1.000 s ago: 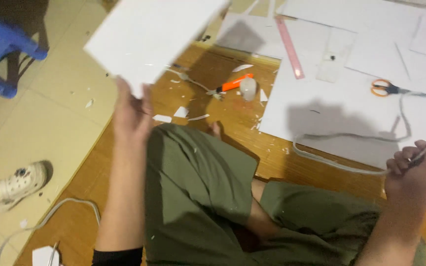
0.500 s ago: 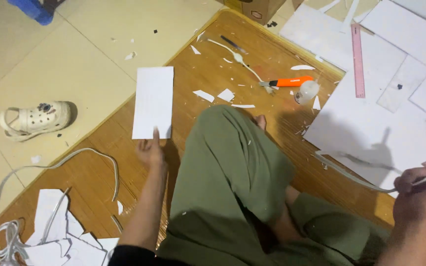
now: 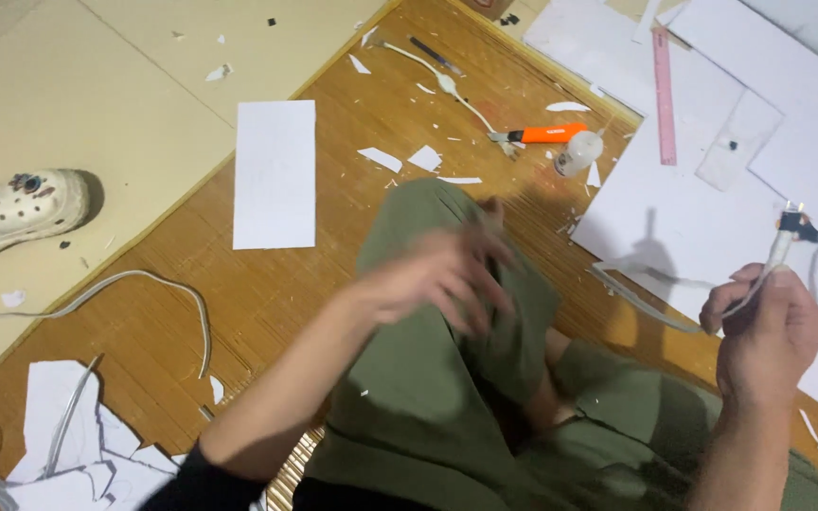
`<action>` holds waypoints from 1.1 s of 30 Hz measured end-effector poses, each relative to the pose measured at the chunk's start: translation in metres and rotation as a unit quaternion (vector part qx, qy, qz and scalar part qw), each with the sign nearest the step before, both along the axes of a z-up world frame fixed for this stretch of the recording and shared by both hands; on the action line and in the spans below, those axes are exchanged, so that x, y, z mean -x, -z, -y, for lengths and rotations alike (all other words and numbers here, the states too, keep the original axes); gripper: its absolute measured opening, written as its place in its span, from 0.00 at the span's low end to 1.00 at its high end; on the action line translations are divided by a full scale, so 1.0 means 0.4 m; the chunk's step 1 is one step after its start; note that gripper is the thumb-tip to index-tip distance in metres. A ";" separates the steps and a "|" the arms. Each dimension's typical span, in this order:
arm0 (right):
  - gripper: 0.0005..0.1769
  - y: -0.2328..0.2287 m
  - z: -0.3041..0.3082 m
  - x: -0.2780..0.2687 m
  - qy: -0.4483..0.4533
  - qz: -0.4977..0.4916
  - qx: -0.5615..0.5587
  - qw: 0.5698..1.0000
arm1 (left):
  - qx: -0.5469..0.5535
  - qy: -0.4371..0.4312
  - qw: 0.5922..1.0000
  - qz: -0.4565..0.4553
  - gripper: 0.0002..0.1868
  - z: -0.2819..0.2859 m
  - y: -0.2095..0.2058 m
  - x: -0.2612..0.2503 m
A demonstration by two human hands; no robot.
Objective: The person sits on the floor and assembles a decorative neon-style LED strip sign over a paper template, bending the flexible strip to follow the drawn shape. They attach a two-prong power connector to the end of the strip, pressing the pins into the strip's end, then lift and reposition the shaped strip on the template.
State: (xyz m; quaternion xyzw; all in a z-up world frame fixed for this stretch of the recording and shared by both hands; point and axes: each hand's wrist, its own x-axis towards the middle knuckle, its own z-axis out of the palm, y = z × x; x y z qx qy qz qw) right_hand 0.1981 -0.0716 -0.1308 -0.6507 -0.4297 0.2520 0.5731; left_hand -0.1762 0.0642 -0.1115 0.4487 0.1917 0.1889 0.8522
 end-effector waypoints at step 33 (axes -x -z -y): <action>0.13 -0.121 -0.037 0.380 -0.200 -0.095 0.059 0.973 | -0.009 0.052 0.995 0.082 0.35 0.344 0.109 0.390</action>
